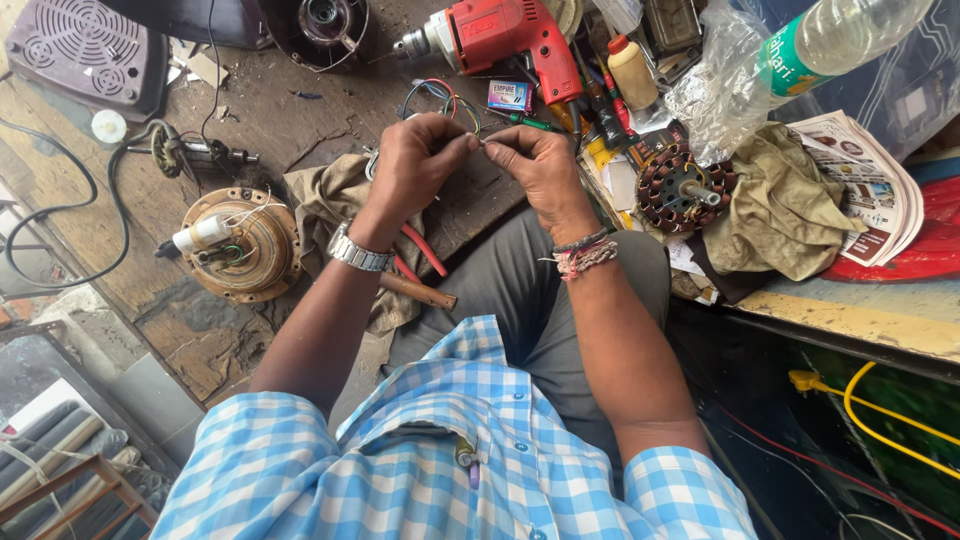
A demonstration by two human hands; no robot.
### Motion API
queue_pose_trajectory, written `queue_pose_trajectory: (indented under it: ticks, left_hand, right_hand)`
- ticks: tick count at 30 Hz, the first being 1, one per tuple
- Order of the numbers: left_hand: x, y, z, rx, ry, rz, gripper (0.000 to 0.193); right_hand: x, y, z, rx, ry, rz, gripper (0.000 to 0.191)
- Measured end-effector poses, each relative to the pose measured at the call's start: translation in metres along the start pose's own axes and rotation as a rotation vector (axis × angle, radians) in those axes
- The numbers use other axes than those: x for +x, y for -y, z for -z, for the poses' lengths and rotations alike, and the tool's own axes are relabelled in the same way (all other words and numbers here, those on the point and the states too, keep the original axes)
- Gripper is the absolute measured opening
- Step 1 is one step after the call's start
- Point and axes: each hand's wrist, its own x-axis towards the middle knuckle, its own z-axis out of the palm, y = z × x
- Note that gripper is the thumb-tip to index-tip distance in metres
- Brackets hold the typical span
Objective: The person sits on the floor and works on a small electric motor. They use a red power drill to remove screws, then manipulate and connect wires using pliers and their hands. The person also handles a small plastic bag containing parts.
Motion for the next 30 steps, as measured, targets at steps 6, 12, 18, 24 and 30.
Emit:
queue_pose_trajectory:
  ticks: [6,12,18,24,30]
  left_hand:
    - [0.0,-0.002,0.007,0.108,0.239,0.072,0.02]
    - [-0.002,0.021,-0.017,-0.712,0.165,0.447,0.005]
    - [-0.014,0.02,-0.032,0.068,-0.106,0.054,0.01]
    - [-0.022,0.005,-0.031,0.065,-0.11,0.024,0.012]
    - [-0.026,0.009,-0.028,0.374,-0.082,-0.186,0.013]
  right_hand:
    - [-0.006,0.023,-0.001,-0.778,-0.159,0.561,0.012]
    - [-0.009,0.034,-0.009,-0.969,-0.105,0.674,0.018]
    - [-0.009,0.021,-0.013,-0.914,-0.028,0.607,0.02]
    - [-0.001,0.005,-0.013,-0.274,0.015,0.106,0.021]
    - [-0.009,0.02,-0.013,-1.173,-0.062,0.67,0.012]
